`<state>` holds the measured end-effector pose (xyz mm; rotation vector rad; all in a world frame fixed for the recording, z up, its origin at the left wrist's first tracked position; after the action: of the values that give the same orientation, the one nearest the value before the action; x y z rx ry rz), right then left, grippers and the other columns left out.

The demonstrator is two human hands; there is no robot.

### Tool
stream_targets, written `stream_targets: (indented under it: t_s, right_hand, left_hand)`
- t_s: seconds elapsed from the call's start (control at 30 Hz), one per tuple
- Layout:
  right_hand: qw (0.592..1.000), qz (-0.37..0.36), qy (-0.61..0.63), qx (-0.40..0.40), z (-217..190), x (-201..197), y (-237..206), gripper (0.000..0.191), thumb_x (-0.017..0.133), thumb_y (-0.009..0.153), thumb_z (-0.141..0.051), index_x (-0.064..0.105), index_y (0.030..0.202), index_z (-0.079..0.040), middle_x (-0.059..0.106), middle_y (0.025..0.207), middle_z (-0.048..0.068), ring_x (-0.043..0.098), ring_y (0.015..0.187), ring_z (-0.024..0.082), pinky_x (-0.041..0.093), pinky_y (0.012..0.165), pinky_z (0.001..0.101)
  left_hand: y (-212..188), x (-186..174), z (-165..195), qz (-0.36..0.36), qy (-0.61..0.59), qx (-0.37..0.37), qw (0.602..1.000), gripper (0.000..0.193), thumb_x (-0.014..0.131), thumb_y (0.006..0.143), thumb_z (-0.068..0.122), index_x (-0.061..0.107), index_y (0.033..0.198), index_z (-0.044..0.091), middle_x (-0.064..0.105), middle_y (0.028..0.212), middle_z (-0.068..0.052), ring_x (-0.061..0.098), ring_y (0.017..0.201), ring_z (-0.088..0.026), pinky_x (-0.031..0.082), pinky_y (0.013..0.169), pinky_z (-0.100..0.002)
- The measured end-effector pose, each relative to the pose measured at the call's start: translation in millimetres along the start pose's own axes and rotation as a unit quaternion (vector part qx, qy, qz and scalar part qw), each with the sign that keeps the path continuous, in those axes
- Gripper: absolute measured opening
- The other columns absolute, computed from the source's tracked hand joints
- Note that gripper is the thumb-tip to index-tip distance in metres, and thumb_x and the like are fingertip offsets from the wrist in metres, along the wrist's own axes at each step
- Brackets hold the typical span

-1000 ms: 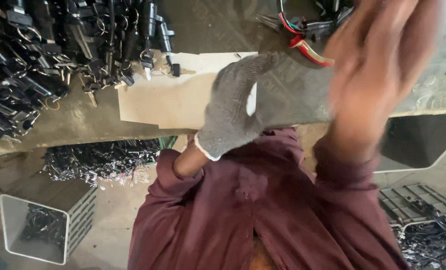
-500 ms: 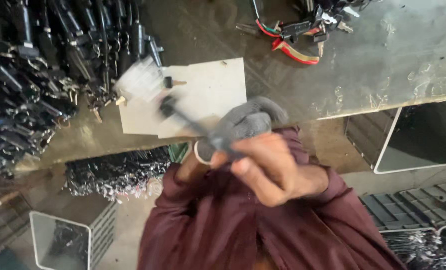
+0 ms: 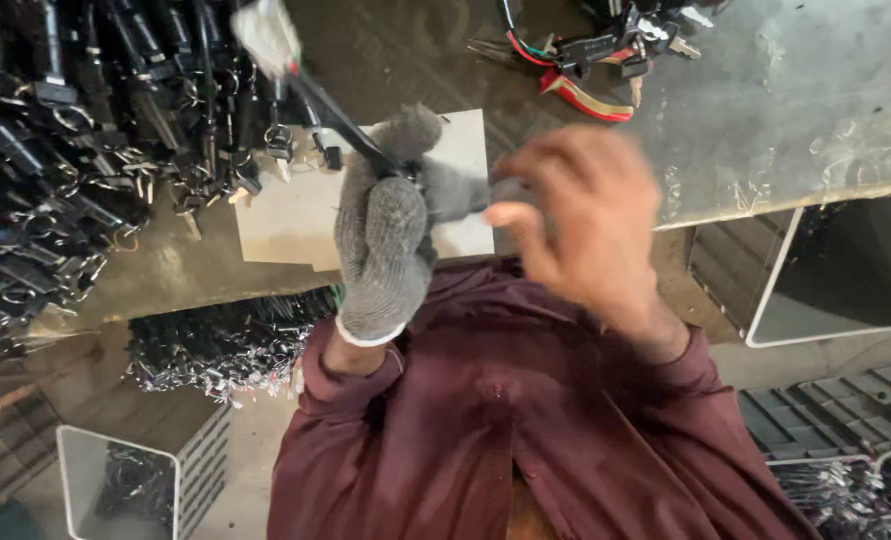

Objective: The person holds a black cable in one gloved hand and uses red-handled pliers to strip insulation from the cable ends, pulling off the cut insulation pieces and setting them aside. They repeat the stripping process on successive sections of the cable at the workbench.

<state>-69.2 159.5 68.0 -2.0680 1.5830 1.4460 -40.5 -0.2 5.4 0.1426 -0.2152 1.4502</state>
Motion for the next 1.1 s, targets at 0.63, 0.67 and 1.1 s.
stream_targets:
  t_s: [0.63, 0.67, 1.1]
  right_hand:
    - [0.704, 0.100, 0.701, 0.056, 53, -55, 30, 0.023, 0.067, 0.095, -0.013, 0.051, 0.112, -0.013, 0.058, 0.088, -0.006, 0.060, 0.080, 0.008, 0.052, 0.081, 0.0310]
    - [0.696, 0.161, 0.696, 0.078, 56, -48, 44, 0.024, 0.066, 0.096, -0.014, 0.052, 0.116, -0.012, 0.059, 0.089, -0.005, 0.060, 0.081, 0.008, 0.052, 0.081, 0.0304]
    - [0.880, -0.104, 0.412, 0.210, 68, 80, -62, 0.040, 0.064, 0.108, -0.023, 0.051, 0.137, 0.002, 0.059, 0.114, 0.004, 0.053, 0.103, 0.011, 0.046, 0.096, 0.0276]
  left_hand:
    - [14, 26, 5, -0.222, 0.029, 0.016, 0.974, 0.024, 0.067, 0.105, 0.024, 0.065, 0.119, 0.006, 0.069, 0.104, -0.008, 0.066, 0.093, -0.023, 0.052, 0.084, -0.030]
    - [14, 21, -10, -0.194, -0.115, -0.079, 0.971, 0.029, 0.069, 0.102, 0.025, 0.062, 0.123, 0.006, 0.070, 0.107, -0.008, 0.067, 0.097, -0.021, 0.053, 0.086, -0.031]
    - [18, -13, -18, 0.080, -0.098, 0.114, 0.985, 0.025, 0.078, 0.104, 0.013, 0.065, 0.125, 0.008, 0.072, 0.118, -0.006, 0.064, 0.122, -0.019, 0.054, 0.106, -0.033]
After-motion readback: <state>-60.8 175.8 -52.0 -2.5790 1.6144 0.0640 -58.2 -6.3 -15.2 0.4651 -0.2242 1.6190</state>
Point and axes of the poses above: each hand's wrist, its own y-axis towards the middle knuckle, its own x-axis out of the palm, z = x × y, the point moved 6 cm from there along y, towards the middle knuckle
